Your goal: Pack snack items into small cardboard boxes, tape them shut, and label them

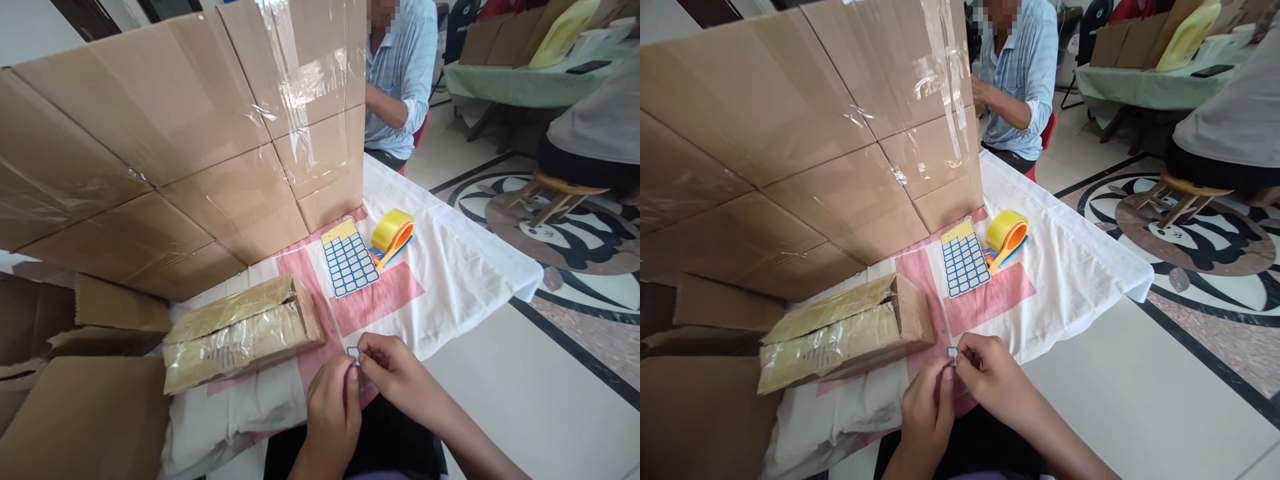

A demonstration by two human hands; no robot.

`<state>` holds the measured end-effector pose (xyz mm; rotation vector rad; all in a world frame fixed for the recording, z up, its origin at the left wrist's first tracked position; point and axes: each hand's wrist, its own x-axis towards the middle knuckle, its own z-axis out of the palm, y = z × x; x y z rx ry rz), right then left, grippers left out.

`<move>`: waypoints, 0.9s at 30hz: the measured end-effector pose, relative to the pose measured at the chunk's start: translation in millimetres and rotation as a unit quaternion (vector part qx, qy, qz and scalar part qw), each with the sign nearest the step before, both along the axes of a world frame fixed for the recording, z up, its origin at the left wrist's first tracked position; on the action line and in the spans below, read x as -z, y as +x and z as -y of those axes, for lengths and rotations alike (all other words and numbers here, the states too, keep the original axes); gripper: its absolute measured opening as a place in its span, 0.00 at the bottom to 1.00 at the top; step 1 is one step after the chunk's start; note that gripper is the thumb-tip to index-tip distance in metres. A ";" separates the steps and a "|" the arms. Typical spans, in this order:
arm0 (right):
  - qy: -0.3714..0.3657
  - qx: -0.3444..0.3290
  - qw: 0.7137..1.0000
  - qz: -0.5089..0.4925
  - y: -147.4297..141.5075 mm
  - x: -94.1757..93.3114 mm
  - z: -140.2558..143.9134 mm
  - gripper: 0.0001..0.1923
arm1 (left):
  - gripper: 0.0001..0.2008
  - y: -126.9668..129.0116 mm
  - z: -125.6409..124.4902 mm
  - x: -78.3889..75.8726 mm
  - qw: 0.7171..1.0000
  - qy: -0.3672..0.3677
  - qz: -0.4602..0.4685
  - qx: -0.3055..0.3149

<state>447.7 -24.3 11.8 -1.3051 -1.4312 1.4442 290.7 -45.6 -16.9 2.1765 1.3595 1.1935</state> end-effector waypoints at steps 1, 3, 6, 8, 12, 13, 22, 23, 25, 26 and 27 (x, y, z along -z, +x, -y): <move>0.016 -0.021 0.999 0.029 1.4 -3.0 0.1 0.09 | 0.13 -1.4 1.7 0.5 1.000 -0.009 0.006 -0.004; 0.053 -0.077 0.993 0.076 3.2 -9.6 1.6 0.08 | 0.13 -3.5 3.2 -0.7 0.999 -0.026 0.020 -0.010; 0.087 -0.118 0.983 0.114 2.9 -15.1 5.7 0.08 | 0.07 -3.9 0.4 -8.2 0.994 -0.096 0.056 -0.012; 0.092 -0.104 0.982 0.131 2.1 -14.2 8.5 0.08 | 0.09 -2.5 -3.3 -14.1 0.987 -0.139 0.080 -0.021; 0.082 -0.078 0.986 0.123 1.3 -5.3 12.9 0.08 | 0.13 -0.9 -7.0 -18.4 0.983 -0.160 0.089 -0.018; 0.075 -0.070 0.989 0.110 1.0 -2.1 14.1 0.08 | 0.12 -1.1 -6.7 -17.6 0.983 -0.160 0.088 -0.014; 0.002 0.023 0.996 -0.090 -0.6 32.3 19.0 0.11 | 0.06 -0.3 2.0 -6.9 0.988 -0.083 0.122 -0.036; 0.014 0.026 0.996 -0.085 1.8 32.7 15.9 0.12 | 0.06 -0.5 2.4 -5.8 0.989 -0.083 0.120 -0.037; 0.049 0.022 0.997 -0.060 8.7 29.8 5.6 0.12 | 0.05 -1.2 2.4 -2.7 0.988 -0.085 0.116 -0.047; 0.070 0.023 0.996 -0.042 13.0 26.9 -1.5 0.11 | 0.05 -1.5 1.6 -0.6 0.988 -0.088 0.113 -0.054; 0.093 0.029 0.995 -0.023 17.8 23.5 -9.9 0.10 | 0.05 -1.5 0.1 1.8 0.989 -0.091 0.104 -0.058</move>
